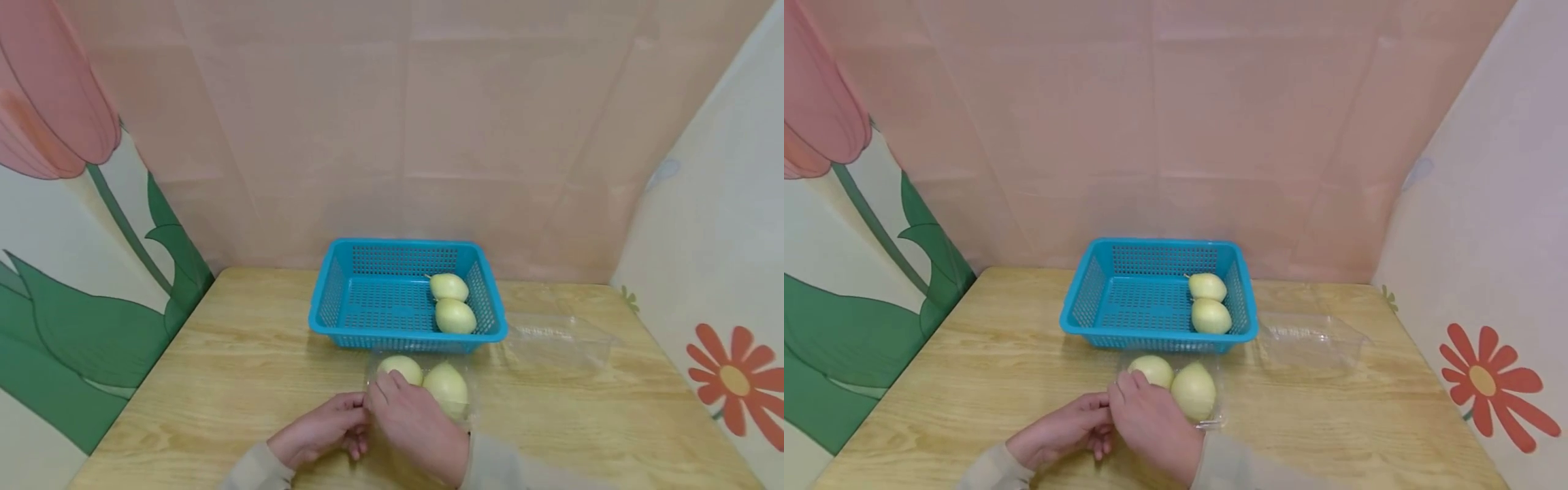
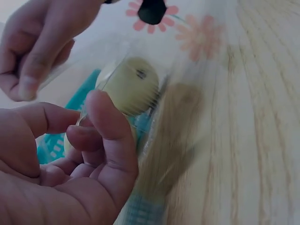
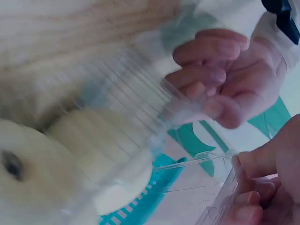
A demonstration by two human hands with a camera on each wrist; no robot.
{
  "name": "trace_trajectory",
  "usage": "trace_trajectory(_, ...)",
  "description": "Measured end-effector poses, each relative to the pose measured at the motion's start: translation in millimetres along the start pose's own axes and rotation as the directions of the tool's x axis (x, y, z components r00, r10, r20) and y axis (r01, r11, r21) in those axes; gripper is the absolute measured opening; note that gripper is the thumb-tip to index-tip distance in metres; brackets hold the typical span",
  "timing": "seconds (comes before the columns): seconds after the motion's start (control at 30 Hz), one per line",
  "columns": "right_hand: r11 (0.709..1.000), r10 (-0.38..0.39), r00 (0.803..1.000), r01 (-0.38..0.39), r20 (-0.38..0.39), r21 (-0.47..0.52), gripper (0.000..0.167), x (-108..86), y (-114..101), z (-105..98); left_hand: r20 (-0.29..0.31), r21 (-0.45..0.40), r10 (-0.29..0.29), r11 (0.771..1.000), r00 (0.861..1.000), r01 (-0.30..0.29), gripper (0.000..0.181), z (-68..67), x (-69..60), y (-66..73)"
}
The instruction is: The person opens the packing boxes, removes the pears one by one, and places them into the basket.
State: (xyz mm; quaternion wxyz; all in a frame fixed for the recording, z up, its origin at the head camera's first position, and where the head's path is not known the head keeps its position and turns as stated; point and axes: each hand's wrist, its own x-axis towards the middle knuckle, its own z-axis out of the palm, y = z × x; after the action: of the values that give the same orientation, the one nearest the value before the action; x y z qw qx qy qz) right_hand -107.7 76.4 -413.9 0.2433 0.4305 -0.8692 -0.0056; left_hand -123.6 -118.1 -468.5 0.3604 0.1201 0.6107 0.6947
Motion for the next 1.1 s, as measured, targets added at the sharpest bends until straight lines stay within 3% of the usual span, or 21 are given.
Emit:
trace_trajectory(0.17, 1.0, -0.024, 1.0, 0.024, 0.018, -0.019, 0.03, -4.2, -1, 4, -0.005, 0.013, -0.01, 1.0, 1.0, 0.01, 0.011, -2.2, 0.5, 1.9)
trace_trajectory(0.67, 0.999, -0.042, 0.995, 0.04, -0.089, -0.032, 0.026, -9.7, 2, 9, 0.009, 0.056, -0.022, 0.998, 1.0, 0.022, 0.016, -5.0, 3.4, 2.0)
trace_trajectory(0.93, 0.998, -0.052, 0.99, 0.047, -0.128, -0.042, 0.016, -11.0, 3, 10, -0.039, 0.109, -0.027, 0.994, 0.999, 0.031, 0.021, -5.6, 4.3, 4.0)
trace_trajectory(1.1, 0.999, -0.039, 0.985, 0.032, -0.165, -0.04, 0.011, -10.5, 3, 8, -0.037, 0.113, -0.028, 0.993, 0.999, 0.032, 0.022, -7.2, 4.3, 5.1)
